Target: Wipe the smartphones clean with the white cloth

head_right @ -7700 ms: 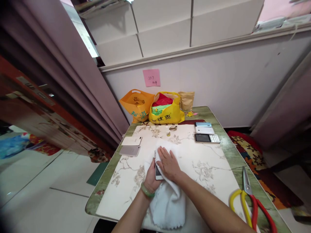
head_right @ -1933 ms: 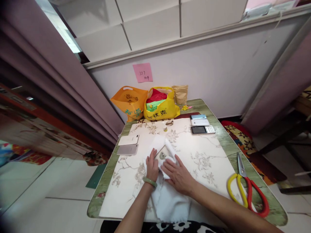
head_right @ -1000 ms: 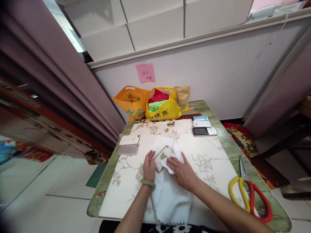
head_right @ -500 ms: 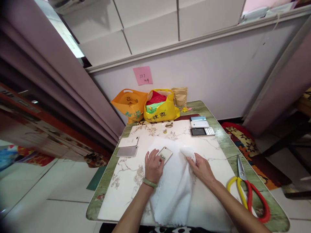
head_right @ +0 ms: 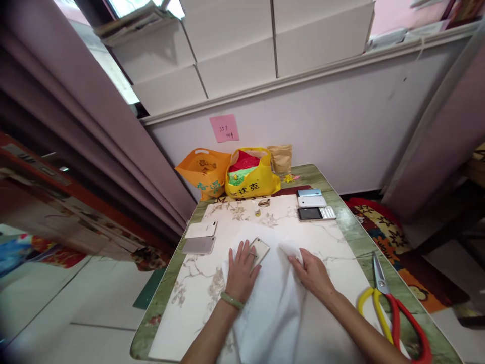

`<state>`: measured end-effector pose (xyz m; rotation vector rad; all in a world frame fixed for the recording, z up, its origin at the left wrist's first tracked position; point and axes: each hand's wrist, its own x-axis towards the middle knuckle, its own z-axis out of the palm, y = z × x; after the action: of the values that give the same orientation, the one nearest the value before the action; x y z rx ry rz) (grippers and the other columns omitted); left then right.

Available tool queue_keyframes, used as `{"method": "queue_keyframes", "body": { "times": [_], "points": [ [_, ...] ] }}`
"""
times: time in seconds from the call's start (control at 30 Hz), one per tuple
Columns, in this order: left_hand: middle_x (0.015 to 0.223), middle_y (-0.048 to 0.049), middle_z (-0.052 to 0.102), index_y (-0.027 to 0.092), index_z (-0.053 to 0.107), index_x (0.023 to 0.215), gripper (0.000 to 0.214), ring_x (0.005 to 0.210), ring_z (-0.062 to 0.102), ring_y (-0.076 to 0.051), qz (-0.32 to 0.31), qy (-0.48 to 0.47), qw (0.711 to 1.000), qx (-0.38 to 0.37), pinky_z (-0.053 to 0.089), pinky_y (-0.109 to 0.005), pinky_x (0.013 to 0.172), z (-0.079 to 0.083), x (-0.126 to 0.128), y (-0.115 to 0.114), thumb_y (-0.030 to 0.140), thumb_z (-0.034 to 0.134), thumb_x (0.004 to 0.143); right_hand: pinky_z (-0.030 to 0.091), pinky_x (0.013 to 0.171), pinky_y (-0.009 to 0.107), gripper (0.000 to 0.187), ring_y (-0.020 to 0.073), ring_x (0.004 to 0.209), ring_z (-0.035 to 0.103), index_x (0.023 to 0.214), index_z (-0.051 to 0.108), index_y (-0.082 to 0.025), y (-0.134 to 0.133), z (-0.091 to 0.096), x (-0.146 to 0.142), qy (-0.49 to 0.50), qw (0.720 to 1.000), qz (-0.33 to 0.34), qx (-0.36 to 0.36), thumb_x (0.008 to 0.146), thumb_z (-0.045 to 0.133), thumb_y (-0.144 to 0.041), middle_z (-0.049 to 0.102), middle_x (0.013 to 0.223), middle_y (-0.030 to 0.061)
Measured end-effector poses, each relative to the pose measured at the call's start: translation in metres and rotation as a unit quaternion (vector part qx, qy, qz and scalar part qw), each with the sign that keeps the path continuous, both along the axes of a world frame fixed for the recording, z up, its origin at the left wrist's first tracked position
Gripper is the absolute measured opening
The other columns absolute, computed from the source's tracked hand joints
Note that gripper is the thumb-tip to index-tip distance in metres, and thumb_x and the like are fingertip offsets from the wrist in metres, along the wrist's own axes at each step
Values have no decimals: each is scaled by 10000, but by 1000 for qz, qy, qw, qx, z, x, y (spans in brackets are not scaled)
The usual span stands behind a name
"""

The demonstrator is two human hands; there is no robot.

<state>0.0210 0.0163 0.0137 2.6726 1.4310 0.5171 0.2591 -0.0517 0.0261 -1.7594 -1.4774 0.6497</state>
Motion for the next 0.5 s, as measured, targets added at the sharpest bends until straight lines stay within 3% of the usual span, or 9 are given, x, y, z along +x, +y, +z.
{"method": "queue_keyframes", "body": {
  "times": [0.1,0.2,0.37,0.43,0.5],
  "points": [
    [1560,-107,243,249,290,1479,699,1443,187,-310,24,13,999,-41,113,-603,1152,-10,5,6,373,560,847,442,566,273,380,199,638,592,732,560,-226,1,3,-3,-7,1000,0,14,892,413,-538,627,671,14],
    [1551,-106,266,253,247,1497,727,1437,196,-325,59,3,995,-78,112,-606,1149,-15,10,10,388,542,846,448,582,274,379,199,648,590,722,562,-222,1,5,-4,20,999,-8,29,890,428,-534,634,679,14],
    [1547,-75,293,255,167,1516,744,1438,218,-276,59,-119,987,-92,123,-531,1178,7,18,6,336,515,864,480,619,285,426,206,683,609,750,602,-197,-1,0,-5,128,989,-55,49,869,461,-581,661,713,24],
    [1554,-69,280,240,141,1520,739,1432,248,-243,44,-236,963,-121,205,-460,1176,18,22,1,385,494,887,465,542,277,485,194,601,591,720,607,-184,-2,-5,-8,186,978,-85,40,852,455,-626,646,651,26],
    [1543,-62,312,245,186,1513,681,1400,328,-228,59,-393,894,-206,316,-403,1136,22,26,-4,459,433,915,409,440,264,544,169,471,527,642,573,-185,-3,-10,-12,228,966,-120,27,838,430,-672,582,526,11]
  ]
}}
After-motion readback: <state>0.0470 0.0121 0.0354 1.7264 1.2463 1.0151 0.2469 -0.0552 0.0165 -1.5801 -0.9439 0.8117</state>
